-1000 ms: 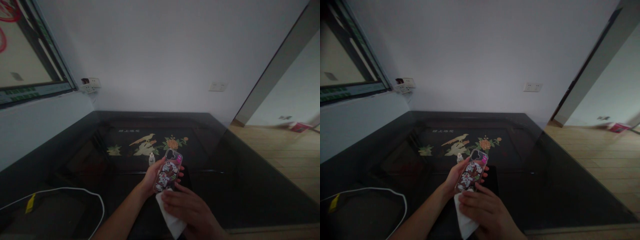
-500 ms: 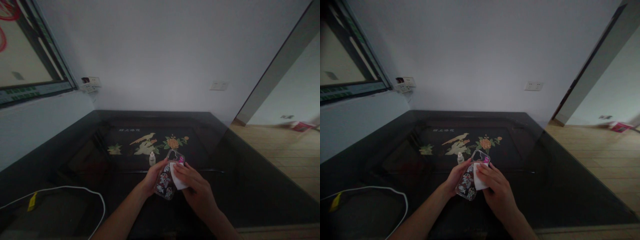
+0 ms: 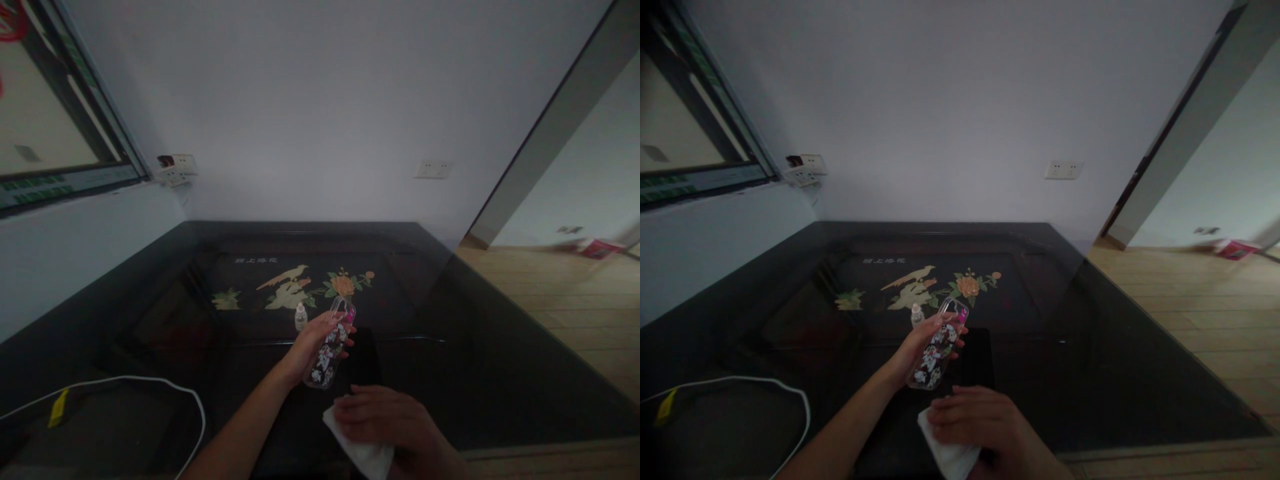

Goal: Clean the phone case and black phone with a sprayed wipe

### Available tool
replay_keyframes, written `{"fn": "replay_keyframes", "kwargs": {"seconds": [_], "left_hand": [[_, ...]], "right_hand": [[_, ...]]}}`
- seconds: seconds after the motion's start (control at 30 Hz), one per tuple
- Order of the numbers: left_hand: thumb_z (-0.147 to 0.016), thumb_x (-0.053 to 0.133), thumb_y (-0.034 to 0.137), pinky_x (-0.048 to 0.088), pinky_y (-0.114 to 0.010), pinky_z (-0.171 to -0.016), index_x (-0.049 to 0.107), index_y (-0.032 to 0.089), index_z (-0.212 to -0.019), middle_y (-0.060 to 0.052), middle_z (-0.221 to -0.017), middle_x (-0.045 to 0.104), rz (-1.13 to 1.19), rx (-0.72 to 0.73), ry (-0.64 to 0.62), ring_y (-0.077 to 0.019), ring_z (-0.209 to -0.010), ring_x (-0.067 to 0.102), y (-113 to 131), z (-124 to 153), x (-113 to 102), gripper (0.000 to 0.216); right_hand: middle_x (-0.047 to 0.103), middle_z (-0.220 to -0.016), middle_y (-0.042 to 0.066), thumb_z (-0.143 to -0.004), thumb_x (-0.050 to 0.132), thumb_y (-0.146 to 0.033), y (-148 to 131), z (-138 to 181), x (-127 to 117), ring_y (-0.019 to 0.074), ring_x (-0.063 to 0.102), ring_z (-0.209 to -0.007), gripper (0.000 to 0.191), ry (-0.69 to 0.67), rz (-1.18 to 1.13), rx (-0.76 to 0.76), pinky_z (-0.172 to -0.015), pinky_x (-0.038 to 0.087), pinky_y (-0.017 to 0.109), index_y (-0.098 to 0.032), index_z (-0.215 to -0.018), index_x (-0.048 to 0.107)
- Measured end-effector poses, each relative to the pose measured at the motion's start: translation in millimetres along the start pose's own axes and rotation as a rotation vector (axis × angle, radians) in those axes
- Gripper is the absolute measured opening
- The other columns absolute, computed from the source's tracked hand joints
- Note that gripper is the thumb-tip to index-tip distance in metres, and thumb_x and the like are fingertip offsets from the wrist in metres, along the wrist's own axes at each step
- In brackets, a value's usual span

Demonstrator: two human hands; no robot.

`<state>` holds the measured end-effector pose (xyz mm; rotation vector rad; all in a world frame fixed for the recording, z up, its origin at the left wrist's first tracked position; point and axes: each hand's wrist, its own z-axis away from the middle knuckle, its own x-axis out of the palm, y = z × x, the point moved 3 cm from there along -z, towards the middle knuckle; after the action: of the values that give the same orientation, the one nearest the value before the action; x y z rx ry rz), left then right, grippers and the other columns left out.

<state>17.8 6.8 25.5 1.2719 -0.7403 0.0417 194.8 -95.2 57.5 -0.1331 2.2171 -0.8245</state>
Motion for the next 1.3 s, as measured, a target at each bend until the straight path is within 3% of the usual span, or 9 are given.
{"fn": "replay_keyframes", "kwargs": {"seconds": [0.13,0.33,0.43,0.57,0.7,0.83,1.03,1.3], "left_hand": [[-0.088,0.068,0.054,0.055,-0.027,-0.065,0.053,0.024,-0.131,-0.009,-0.116,0.064,-0.366,0.113,0.043,-0.0195,-0.087,0.068,3.6,4.9,3.1,0.054],[-0.091,0.064,0.045,0.053,-0.032,-0.077,0.042,0.029,-0.149,-0.004,-0.109,0.06,-1.081,0.303,0.201,-0.0155,-0.079,0.062,14.9,15.3,10.7,0.064],[-0.089,0.064,0.044,0.053,-0.036,-0.084,0.04,0.027,-0.149,-0.007,-0.12,0.06,-1.319,0.304,0.307,-0.02,-0.089,0.065,14.7,16.2,15.0,0.067],[-0.087,0.062,0.05,0.053,-0.037,-0.087,0.043,0.025,-0.146,-0.011,-0.131,0.056,-1.575,0.201,0.455,-0.0272,-0.105,0.066,7.1,14.5,20.0,0.067],[-0.088,0.057,0.055,0.054,-0.036,-0.081,0.04,0.022,-0.149,-0.014,-0.131,0.055,-1.714,0.097,0.548,-0.0284,-0.104,0.066,-2.3,14.5,23.2,0.071],[-0.088,0.056,0.053,0.054,-0.035,-0.077,0.042,0.019,-0.15,-0.017,-0.134,0.054,-1.81,0.025,0.564,-0.0298,-0.105,0.066,-8.8,16.1,24.8,0.072],[-0.088,0.054,0.05,0.054,-0.036,-0.073,0.044,0.016,-0.149,-0.02,-0.136,0.053,-1.897,-0.049,0.607,-0.0288,-0.097,0.066,-9.3,17.2,25.8,0.071],[-0.088,0.054,0.052,0.054,-0.038,-0.075,0.052,0.014,-0.142,-0.02,-0.128,0.058,-1.952,-0.095,0.628,-0.0343,-0.108,0.059,-9.5,15.1,24.9,0.066]], "right_hand": [[0.073,-0.13,0.003,-0.092,0.058,-0.007,18.3,7.2,-31.6,0.0215,0.071,-0.119,0.05,0.225,0.101,0.141,-0.101,0.06,0.036,-0.032,-0.133,0.065],[0.074,-0.128,0.003,-0.093,0.061,-0.014,54.6,11.8,-64.9,0.0231,0.073,-0.115,0.039,0.395,0.256,0.305,-0.103,0.059,0.037,-0.029,-0.127,0.071],[0.074,-0.128,0.003,-0.093,0.061,-0.016,71.4,9.8,-70.5,0.0245,0.072,-0.116,0.037,0.449,0.294,0.356,-0.105,0.058,0.041,-0.028,-0.126,0.073],[0.075,-0.126,0.003,-0.093,0.062,-0.019,91.9,2.2,-72.1,0.0252,0.072,-0.115,0.033,0.516,0.303,0.413,-0.106,0.057,0.042,-0.027,-0.122,0.075],[0.076,-0.125,0.004,-0.092,0.062,-0.021,111.5,-3.2,-69.4,0.026,0.073,-0.115,0.032,0.56,0.293,0.417,-0.107,0.056,0.045,-0.026,-0.121,0.076],[0.077,-0.122,0.005,-0.092,0.062,-0.023,124.0,0.6,-65.5,0.027,0.073,-0.113,0.031,0.623,0.307,0.434,-0.106,0.057,0.046,-0.026,-0.119,0.077],[0.078,-0.12,0.005,-0.092,0.061,-0.024,130.5,13.3,-60.7,0.0263,0.074,-0.11,0.03,0.637,0.297,0.481,-0.103,0.058,0.044,-0.025,-0.117,0.078],[0.077,-0.121,0.005,-0.091,0.062,-0.024,136.4,17.4,-57.1,0.027,0.073,-0.112,0.031,0.651,0.258,0.537,-0.104,0.057,0.045,-0.025,-0.118,0.077]]}}
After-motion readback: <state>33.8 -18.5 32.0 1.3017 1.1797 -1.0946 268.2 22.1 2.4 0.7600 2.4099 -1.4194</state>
